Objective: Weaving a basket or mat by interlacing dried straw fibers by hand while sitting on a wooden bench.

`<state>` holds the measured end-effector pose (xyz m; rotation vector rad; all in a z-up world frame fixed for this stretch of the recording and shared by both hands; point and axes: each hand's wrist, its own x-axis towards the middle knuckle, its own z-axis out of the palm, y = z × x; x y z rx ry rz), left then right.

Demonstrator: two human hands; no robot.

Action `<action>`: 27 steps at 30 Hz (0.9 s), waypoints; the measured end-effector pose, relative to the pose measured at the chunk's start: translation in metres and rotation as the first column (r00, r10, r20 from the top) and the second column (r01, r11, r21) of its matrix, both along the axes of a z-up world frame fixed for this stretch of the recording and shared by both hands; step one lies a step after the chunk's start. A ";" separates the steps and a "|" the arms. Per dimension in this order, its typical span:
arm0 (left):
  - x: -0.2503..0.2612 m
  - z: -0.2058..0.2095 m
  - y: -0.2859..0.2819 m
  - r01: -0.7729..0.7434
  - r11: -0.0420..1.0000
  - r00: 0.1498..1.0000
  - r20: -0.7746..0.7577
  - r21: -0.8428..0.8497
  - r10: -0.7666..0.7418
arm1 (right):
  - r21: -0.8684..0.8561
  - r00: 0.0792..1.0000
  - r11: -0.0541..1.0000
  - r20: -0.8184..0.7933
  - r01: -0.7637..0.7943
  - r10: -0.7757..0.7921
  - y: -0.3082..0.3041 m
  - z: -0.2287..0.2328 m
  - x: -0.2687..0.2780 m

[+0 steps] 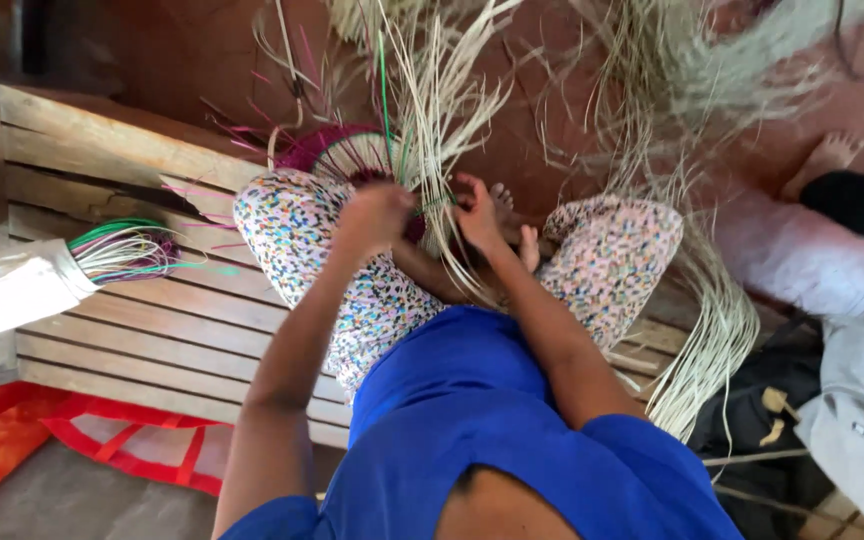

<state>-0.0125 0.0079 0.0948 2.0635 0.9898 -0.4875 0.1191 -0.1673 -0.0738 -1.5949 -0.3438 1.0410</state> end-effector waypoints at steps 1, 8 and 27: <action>0.006 -0.027 -0.009 -0.009 1.000 1.000 0.012 0.011 0.009 | 0.011 1.000 1.000 0.012 -0.009 0.009 -0.007 -0.013 -0.002; 0.037 -0.144 -0.026 0.133 0.989 0.969 -0.199 -0.068 -0.144 | -0.110 0.994 0.990 0.060 -0.083 0.090 0.002 -0.023 0.010; 0.041 -0.072 -0.002 -0.302 0.951 0.953 -0.019 -0.061 0.302 | -0.423 0.905 0.902 0.347 -0.082 0.245 0.102 0.212 0.104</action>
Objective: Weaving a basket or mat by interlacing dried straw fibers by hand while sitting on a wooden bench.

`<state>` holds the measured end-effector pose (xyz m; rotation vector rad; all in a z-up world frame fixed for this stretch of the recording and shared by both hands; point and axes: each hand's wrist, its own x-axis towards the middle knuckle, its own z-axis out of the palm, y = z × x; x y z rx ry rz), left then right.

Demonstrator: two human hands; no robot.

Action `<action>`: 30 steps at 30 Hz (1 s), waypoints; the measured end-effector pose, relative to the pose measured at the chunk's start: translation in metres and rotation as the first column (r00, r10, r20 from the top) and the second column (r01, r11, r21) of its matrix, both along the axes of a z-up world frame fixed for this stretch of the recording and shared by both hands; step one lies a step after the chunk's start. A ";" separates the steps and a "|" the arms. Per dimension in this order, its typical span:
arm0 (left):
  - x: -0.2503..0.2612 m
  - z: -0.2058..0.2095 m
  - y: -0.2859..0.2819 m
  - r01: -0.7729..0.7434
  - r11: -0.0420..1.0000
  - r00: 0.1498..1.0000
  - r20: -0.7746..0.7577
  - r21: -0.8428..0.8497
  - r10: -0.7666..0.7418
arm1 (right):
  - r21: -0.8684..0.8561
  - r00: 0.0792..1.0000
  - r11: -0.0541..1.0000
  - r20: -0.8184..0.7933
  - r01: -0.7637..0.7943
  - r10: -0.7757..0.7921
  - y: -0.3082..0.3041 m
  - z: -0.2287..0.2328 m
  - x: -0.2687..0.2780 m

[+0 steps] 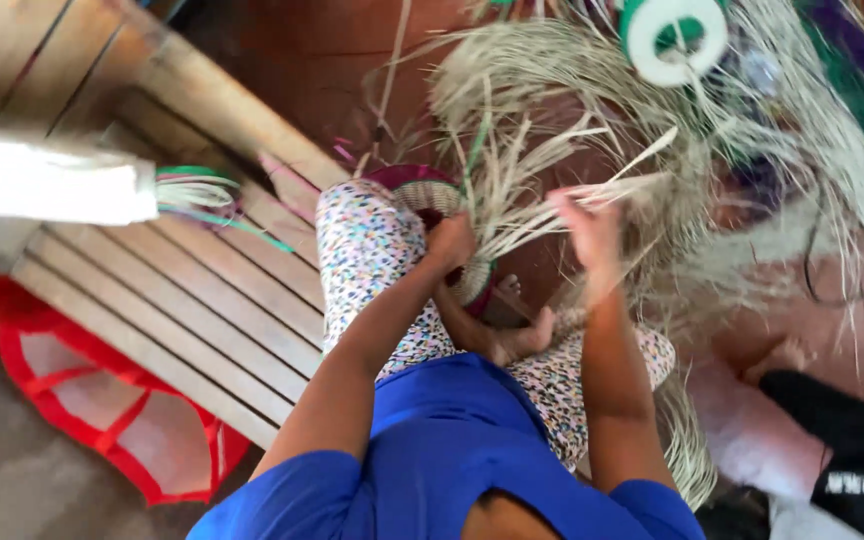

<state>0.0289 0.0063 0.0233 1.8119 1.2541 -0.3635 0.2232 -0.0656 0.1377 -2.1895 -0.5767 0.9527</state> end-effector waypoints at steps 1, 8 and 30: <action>-0.003 0.000 -0.003 -0.020 1.000 1.000 -0.001 0.005 0.020 | 0.005 1.000 1.000 -0.001 -0.020 0.020 -0.008 -0.007 0.002; 0.001 0.002 -0.004 0.150 0.989 0.988 0.035 0.010 -0.151 | 0.354 0.851 0.884 -0.315 -0.305 0.420 -0.050 -0.091 -0.066; -0.003 -0.029 0.000 0.314 0.935 0.937 -0.109 -0.164 -0.333 | 0.209 0.929 0.911 0.179 -0.357 0.323 -0.069 -0.096 -0.122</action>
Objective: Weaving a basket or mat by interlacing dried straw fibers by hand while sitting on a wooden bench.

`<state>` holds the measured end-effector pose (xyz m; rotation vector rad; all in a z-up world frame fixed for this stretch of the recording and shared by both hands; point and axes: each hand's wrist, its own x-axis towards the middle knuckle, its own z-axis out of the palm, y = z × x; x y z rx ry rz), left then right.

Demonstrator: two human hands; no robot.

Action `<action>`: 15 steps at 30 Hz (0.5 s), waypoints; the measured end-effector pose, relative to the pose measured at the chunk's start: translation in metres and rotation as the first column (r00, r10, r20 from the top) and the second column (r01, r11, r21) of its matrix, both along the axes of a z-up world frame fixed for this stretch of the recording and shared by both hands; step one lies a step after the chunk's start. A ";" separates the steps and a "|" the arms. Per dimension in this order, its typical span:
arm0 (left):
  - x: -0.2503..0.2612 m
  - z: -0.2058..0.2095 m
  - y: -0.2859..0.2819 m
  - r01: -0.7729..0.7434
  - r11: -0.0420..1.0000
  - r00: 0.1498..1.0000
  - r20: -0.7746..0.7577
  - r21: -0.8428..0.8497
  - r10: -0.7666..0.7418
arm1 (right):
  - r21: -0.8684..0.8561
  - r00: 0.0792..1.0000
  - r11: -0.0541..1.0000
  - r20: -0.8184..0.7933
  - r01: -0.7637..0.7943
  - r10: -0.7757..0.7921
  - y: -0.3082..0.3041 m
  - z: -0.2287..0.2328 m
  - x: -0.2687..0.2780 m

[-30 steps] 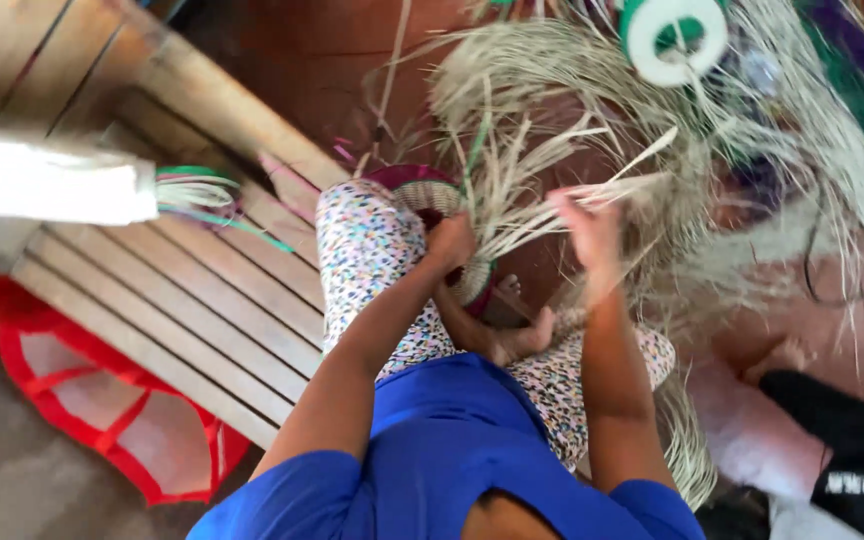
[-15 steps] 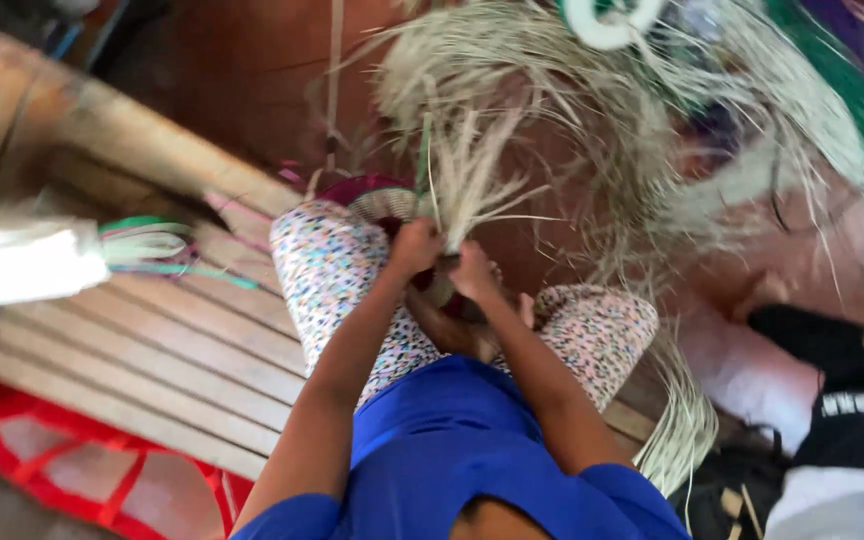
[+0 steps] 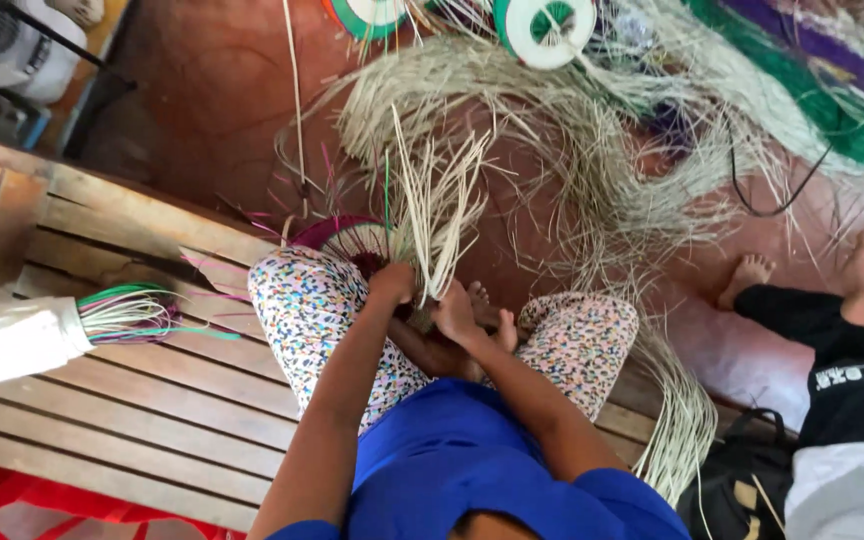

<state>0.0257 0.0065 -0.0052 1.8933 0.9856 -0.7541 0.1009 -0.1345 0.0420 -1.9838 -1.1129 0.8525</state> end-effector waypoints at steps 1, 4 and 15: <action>0.000 -0.001 0.002 -0.003 1.000 1.000 0.006 0.008 0.003 | 0.008 1.000 1.000 0.006 -0.003 0.003 0.004 -0.028 0.007; 0.002 0.001 0.006 0.041 0.998 0.999 -0.015 -0.053 -0.041 | -0.308 0.963 0.919 -0.032 0.245 -0.268 0.024 -0.073 0.028; -0.001 0.072 0.005 -0.046 0.994 0.998 0.049 0.104 0.041 | -0.271 0.989 0.958 -0.078 0.100 -0.125 0.025 -0.068 0.038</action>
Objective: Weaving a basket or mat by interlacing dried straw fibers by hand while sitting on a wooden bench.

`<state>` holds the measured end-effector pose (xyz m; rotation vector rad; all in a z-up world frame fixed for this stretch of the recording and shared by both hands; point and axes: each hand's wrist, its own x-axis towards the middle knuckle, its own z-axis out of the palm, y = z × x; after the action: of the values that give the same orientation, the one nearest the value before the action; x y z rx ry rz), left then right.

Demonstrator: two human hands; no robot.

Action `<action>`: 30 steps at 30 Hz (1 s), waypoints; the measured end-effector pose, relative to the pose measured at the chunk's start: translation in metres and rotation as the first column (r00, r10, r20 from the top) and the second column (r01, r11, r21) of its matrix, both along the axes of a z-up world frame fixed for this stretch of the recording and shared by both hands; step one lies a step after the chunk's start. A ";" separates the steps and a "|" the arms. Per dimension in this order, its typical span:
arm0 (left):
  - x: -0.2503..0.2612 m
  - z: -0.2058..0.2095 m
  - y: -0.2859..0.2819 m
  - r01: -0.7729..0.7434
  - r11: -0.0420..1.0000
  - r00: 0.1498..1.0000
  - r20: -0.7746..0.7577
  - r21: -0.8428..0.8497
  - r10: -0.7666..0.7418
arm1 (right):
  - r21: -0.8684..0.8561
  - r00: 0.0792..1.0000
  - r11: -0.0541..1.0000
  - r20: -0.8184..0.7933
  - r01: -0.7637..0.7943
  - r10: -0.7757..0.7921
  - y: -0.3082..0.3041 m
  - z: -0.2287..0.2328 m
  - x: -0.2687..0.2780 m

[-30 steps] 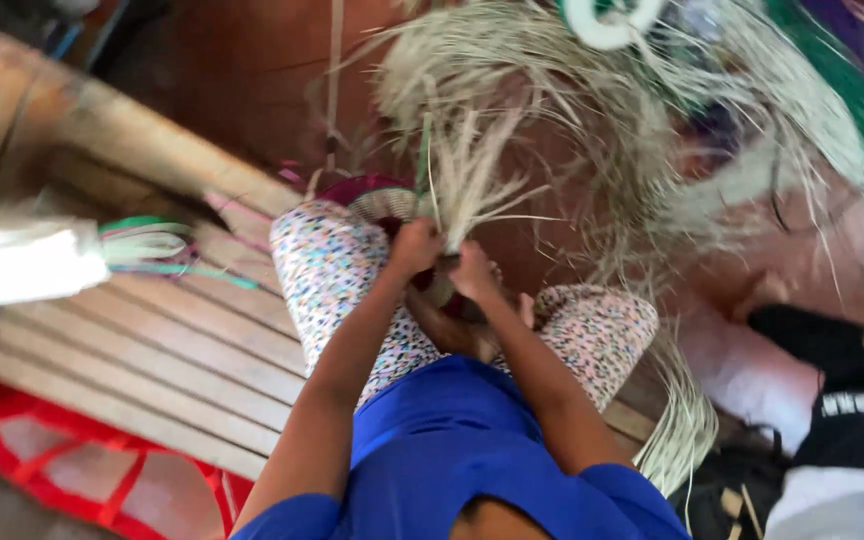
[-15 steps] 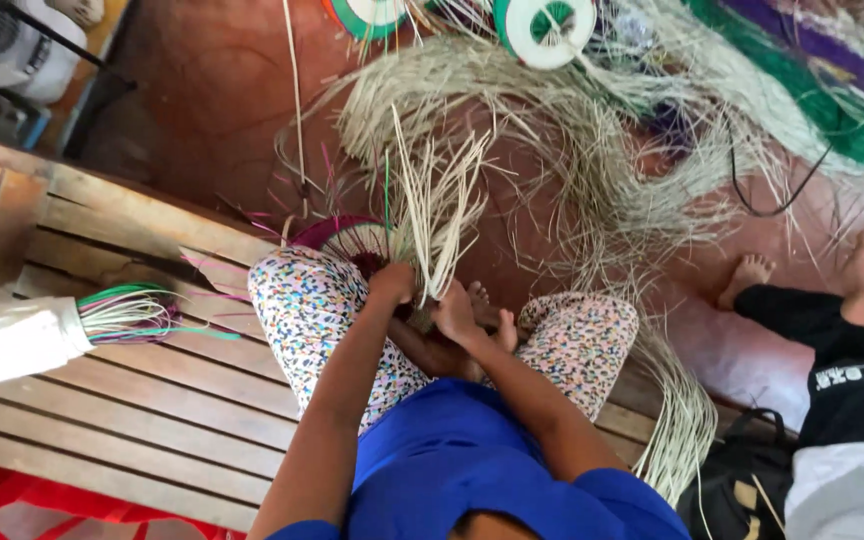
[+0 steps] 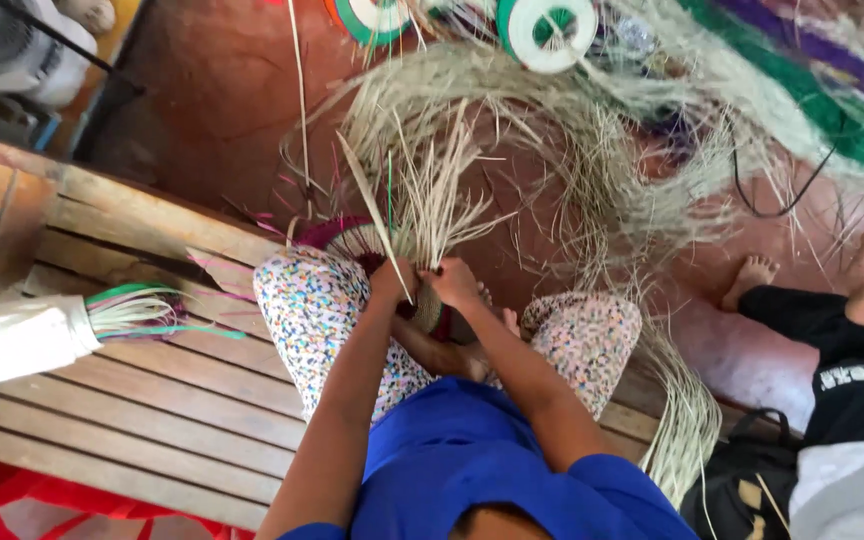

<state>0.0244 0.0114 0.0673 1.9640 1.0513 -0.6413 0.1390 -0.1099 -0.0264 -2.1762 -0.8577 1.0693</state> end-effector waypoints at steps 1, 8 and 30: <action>-0.001 -0.008 0.002 0.001 1.000 1.000 -0.008 -0.014 -0.002 | -0.014 1.000 1.000 -0.008 0.001 -0.002 -0.007 -0.015 -0.004; 0.001 -0.015 0.002 -0.052 0.989 0.999 0.008 -0.141 0.054 | 0.191 0.978 0.966 0.145 -0.176 0.150 -0.014 0.058 -0.015; -0.003 -0.085 0.003 0.026 0.990 0.998 0.051 -0.135 -0.019 | 0.367 0.974 0.902 0.062 -0.227 0.220 -0.025 0.036 -0.009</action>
<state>0.0218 0.0143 -0.0173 1.8662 0.9320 -0.6553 0.1304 -0.1345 0.0095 -1.8033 -1.2345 0.9018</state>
